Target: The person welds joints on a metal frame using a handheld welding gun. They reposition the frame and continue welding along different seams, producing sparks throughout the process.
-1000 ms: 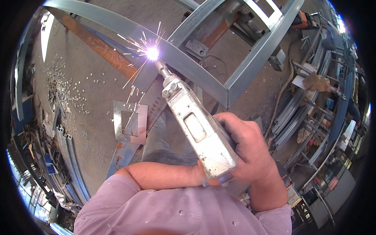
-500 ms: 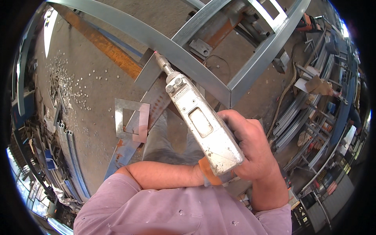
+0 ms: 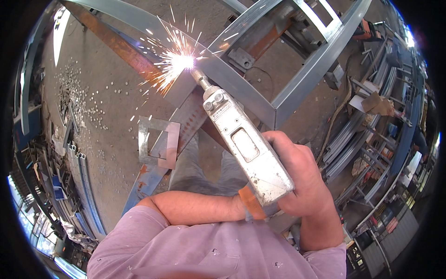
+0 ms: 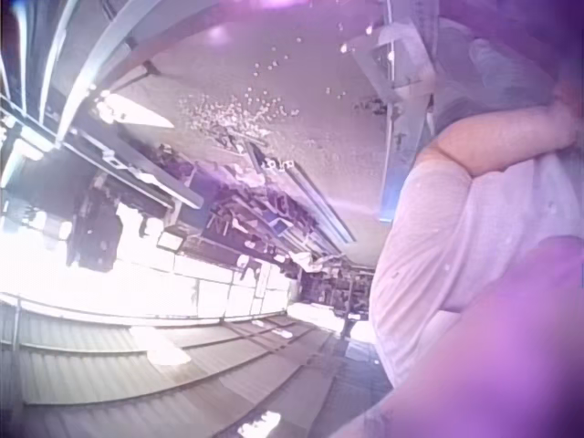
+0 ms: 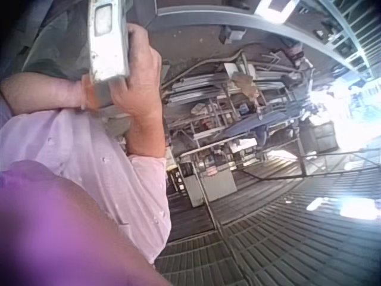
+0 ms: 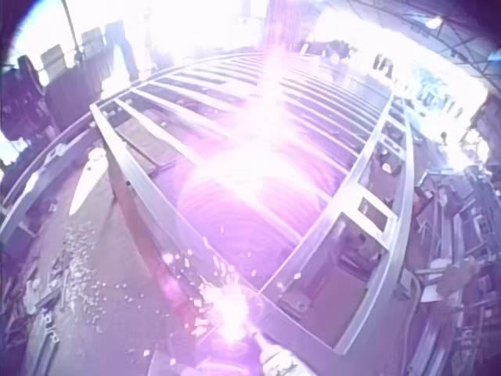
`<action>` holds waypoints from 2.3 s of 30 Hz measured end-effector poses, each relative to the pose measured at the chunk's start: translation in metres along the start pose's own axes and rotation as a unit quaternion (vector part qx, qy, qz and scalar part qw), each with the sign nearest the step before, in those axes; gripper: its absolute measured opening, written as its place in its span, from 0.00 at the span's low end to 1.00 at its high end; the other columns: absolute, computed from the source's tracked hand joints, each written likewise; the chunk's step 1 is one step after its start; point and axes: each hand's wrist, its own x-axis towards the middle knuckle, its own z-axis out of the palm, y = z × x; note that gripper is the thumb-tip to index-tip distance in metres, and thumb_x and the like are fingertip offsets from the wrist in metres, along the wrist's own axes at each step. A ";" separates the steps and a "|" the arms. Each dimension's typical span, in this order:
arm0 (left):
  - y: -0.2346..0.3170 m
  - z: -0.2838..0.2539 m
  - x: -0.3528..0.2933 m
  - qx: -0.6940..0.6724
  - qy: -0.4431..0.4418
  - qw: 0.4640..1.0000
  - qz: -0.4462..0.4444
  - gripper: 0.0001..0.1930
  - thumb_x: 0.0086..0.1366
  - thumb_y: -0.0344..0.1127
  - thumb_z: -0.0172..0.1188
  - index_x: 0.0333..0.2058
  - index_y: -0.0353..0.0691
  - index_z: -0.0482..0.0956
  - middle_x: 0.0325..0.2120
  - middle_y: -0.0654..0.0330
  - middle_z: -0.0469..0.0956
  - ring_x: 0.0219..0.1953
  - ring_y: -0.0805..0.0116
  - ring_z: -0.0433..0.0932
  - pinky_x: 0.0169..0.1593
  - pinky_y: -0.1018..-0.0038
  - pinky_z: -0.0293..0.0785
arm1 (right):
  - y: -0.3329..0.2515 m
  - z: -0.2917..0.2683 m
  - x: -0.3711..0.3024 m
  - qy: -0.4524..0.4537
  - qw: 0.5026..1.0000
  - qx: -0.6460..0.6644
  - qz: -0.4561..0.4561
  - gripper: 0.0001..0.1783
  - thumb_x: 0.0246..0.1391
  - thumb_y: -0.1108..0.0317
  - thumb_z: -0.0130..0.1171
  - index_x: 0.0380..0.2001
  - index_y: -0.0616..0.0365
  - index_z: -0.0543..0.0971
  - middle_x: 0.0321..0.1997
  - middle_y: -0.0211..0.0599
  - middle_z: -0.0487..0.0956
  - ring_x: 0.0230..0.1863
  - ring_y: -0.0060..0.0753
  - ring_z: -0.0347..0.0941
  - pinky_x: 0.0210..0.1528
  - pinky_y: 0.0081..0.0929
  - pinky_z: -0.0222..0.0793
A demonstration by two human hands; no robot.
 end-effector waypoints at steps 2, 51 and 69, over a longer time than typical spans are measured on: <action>-0.007 -0.003 0.001 0.002 0.003 0.999 0.035 0.25 0.82 0.45 0.45 0.71 0.44 0.61 0.67 0.58 0.66 0.71 0.67 0.64 0.73 0.64 0.62 | 0.000 0.000 0.001 -0.004 1.000 -0.009 -0.011 0.31 0.59 0.55 0.64 0.54 0.72 0.76 0.36 0.36 0.77 0.27 0.24 0.75 0.28 0.23 0.73; -0.009 0.001 0.011 -0.004 -0.009 1.000 0.014 0.25 0.82 0.42 0.49 0.72 0.46 0.59 0.66 0.60 0.67 0.70 0.70 0.64 0.72 0.68 0.65 | 0.001 -0.014 -0.003 -0.021 1.000 -0.010 0.007 0.36 0.49 0.55 0.71 0.54 0.73 0.77 0.33 0.35 0.78 0.25 0.23 0.77 0.29 0.22 0.74; -0.013 0.000 0.011 -0.017 -0.019 0.999 0.025 0.24 0.82 0.42 0.48 0.71 0.47 0.60 0.66 0.61 0.67 0.70 0.70 0.65 0.72 0.68 0.65 | -0.001 -0.010 -0.009 -0.004 0.999 -0.027 0.019 0.35 0.57 0.47 0.64 0.52 0.71 0.77 0.33 0.34 0.78 0.26 0.21 0.76 0.29 0.22 0.74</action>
